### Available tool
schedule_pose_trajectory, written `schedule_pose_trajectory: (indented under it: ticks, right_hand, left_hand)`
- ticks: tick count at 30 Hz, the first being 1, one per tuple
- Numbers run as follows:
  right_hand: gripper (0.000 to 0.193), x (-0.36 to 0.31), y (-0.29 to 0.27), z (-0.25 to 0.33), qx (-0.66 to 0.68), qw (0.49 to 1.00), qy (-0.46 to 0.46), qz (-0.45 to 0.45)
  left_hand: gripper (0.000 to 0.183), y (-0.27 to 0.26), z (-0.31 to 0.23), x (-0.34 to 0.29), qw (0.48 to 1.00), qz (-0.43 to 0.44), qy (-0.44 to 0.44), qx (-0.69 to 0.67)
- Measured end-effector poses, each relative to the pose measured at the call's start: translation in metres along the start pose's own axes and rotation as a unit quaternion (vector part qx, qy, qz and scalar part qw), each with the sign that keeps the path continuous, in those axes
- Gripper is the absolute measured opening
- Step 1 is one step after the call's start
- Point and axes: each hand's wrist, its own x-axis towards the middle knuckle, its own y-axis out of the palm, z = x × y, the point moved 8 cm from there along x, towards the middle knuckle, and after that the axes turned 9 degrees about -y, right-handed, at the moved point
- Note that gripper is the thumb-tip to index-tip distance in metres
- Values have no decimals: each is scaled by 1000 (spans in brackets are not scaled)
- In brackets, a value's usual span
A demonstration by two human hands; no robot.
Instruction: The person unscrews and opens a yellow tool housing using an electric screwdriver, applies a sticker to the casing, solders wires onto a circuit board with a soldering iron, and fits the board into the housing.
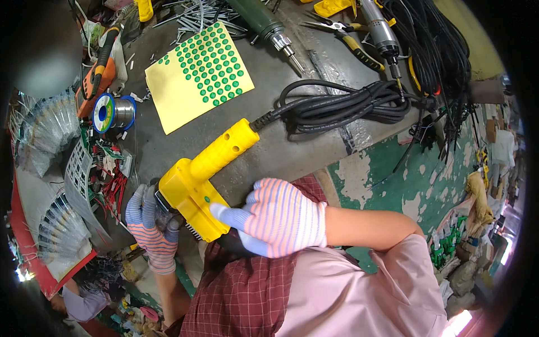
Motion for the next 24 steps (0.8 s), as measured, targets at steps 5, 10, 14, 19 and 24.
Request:
schedule_pose_trajectory:
  ticks: [5,10,14,19,24]
  right_hand:
    - [35,0,-55,-18,45,992,-35,-110]
    - [24,8,-143,-48,-135,975,79,-159]
    - [24,-1,-193,-108,-277,927,201,-155]
    - [32,-28,-184,-182,-524,710,416,217]
    - [34,-29,-199,-187,-447,774,438,101]
  left_hand:
    - [72,-7,-3,5,1000,11,-22,-1]
    - [75,-9,4,-3,999,18,-12,26]
    - [76,-9,1,-4,1000,3,-5,25]
    - [74,-8,1,-7,999,-33,9,18]
    - [73,-11,1,-2,999,-13,-40,22]
